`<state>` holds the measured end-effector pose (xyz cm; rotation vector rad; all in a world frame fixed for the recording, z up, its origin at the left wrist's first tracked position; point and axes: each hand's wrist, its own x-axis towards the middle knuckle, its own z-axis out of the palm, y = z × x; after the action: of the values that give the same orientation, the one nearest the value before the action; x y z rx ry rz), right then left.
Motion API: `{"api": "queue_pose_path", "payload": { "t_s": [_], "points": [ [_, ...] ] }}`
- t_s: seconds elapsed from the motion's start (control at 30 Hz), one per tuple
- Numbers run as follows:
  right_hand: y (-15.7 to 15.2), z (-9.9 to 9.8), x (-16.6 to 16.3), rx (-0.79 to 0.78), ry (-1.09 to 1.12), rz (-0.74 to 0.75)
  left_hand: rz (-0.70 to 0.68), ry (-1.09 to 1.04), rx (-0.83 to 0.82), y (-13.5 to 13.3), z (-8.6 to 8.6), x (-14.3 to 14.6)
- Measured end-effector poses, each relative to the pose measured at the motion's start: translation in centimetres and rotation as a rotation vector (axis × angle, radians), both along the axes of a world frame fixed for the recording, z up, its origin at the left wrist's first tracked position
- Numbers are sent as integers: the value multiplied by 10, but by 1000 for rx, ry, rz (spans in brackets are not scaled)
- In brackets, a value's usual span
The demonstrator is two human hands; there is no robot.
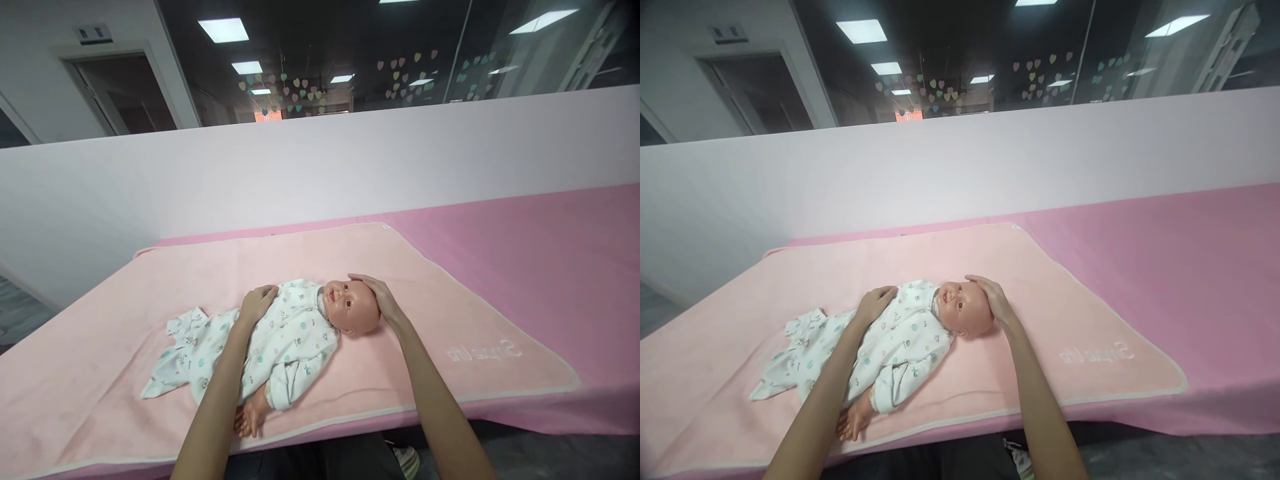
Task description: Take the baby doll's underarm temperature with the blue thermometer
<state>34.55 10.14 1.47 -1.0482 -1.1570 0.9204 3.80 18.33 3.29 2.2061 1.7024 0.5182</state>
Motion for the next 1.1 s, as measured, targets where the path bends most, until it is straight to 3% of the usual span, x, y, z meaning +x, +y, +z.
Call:
{"api": "queue_pose_path", "payload": {
  "t_s": [0.1, 0.27, 0.4, 0.73, 0.97, 1.1],
  "points": [
    [1, -3, 1, 23, 11, -90, 5, 3, 4, -1, 0, 1],
    [-2, -3, 0, 7, 17, -44, -4, 30, 11, -1, 0, 2],
    [-6, -4, -4, 6, 66, -109, -37, 56, 42, -2, -3, 3],
    [3, -24, -2, -37, 193, -186, -84, 96, 62, -2, -8, 1],
    [0, -26, -4, -208, 429, -69, -33, 149, 89, -8, -5, 7],
    [-1, -20, -11, -414, 554, 83, -33, 149, 98, -11, -4, 9]
  ]
}}
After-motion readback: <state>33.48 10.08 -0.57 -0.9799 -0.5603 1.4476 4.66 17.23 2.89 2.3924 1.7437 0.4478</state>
